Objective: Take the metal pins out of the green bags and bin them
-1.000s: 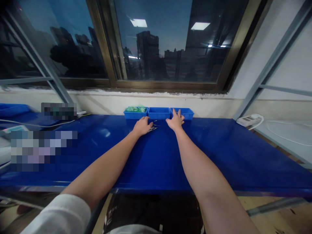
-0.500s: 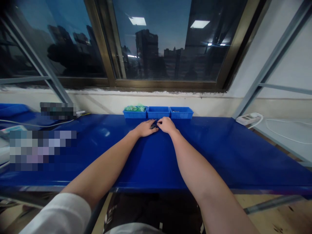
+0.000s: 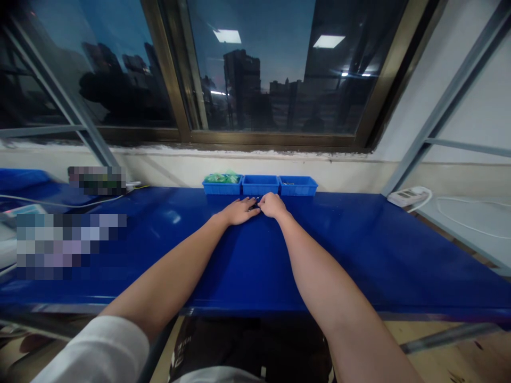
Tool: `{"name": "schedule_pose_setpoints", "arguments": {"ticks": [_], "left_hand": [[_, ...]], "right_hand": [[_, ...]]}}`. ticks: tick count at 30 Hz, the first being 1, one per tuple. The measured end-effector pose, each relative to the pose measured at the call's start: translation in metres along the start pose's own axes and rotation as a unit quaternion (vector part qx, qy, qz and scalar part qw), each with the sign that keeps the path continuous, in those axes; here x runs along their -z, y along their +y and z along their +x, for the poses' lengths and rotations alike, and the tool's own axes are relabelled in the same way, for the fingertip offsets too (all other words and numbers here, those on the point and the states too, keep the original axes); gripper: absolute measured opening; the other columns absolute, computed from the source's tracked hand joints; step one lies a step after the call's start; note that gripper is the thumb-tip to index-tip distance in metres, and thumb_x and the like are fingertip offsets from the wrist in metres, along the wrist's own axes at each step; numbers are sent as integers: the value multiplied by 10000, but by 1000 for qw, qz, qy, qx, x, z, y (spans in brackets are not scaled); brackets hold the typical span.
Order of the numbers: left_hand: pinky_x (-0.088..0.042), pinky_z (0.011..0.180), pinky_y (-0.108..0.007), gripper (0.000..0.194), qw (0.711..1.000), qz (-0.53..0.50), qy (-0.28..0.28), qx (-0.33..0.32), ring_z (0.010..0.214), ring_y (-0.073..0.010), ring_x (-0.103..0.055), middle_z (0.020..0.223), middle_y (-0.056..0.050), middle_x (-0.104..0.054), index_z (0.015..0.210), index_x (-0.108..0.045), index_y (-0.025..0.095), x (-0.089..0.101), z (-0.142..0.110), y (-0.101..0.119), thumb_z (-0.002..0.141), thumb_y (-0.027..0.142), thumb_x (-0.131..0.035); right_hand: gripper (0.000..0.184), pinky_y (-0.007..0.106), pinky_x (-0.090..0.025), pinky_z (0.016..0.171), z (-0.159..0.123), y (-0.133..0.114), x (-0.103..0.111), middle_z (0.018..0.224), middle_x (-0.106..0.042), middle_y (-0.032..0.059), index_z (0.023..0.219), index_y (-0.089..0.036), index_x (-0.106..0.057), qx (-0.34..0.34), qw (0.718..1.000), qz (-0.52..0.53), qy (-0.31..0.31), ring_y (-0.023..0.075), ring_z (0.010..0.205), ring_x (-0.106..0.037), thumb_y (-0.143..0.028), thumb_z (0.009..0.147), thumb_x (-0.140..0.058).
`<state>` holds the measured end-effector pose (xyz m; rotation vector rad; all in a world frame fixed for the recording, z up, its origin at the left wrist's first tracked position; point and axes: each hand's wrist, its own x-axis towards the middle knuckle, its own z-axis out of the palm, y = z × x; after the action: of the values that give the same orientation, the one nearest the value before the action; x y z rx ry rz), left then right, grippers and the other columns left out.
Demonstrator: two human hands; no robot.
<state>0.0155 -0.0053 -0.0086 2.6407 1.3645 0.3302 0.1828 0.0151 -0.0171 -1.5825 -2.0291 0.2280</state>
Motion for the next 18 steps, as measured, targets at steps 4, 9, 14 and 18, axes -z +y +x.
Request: {"name": "schedule_pose_setpoints", "arguments": {"ticks": [4, 9, 14, 18], "left_hand": [[-376, 1016, -334, 448, 994, 4, 103, -38, 1210, -221, -505, 1304, -114, -549, 1259, -523, 148, 0, 1, -3, 928, 408, -368], [-436, 957, -302, 308, 979, -10, 200, -38, 1076, -186, -585, 1169, -73, -630, 1168, -579, 183, 2, 4, -3, 905, 215, -421], [-454, 941, -301, 296, 971, -45, 232, -27, 1041, -181, -606, 1131, -55, -658, 1168, -581, 189, 6, 4, 0, 913, 205, -431], [-460, 932, -302, 267, 974, -46, 219, -20, 1019, -184, -616, 1098, -46, -674, 1086, -635, 209, 7, 4, 2, 922, 227, -425]], "right_hand": [[173, 276, -431, 726, -3, -3, 1, 826, -710, 88, 740, -194, -692, 21, 999, -19, 19, 205, 835, -637, -229, 813, -539], [232, 257, -400, 676, -6, -10, 5, 780, -678, 67, 766, -173, -646, 43, 998, 19, 41, 171, 742, -598, -291, 868, -474], [312, 247, -377, 619, -5, -10, 7, 669, -620, 27, 689, -170, -595, 37, 993, 100, 41, 142, 644, -539, -346, 881, -423], [215, 245, -397, 570, -3, -7, 6, 600, -582, -4, 717, -173, -589, 5, 962, 272, 30, 128, 573, -517, -368, 784, -527]]}}
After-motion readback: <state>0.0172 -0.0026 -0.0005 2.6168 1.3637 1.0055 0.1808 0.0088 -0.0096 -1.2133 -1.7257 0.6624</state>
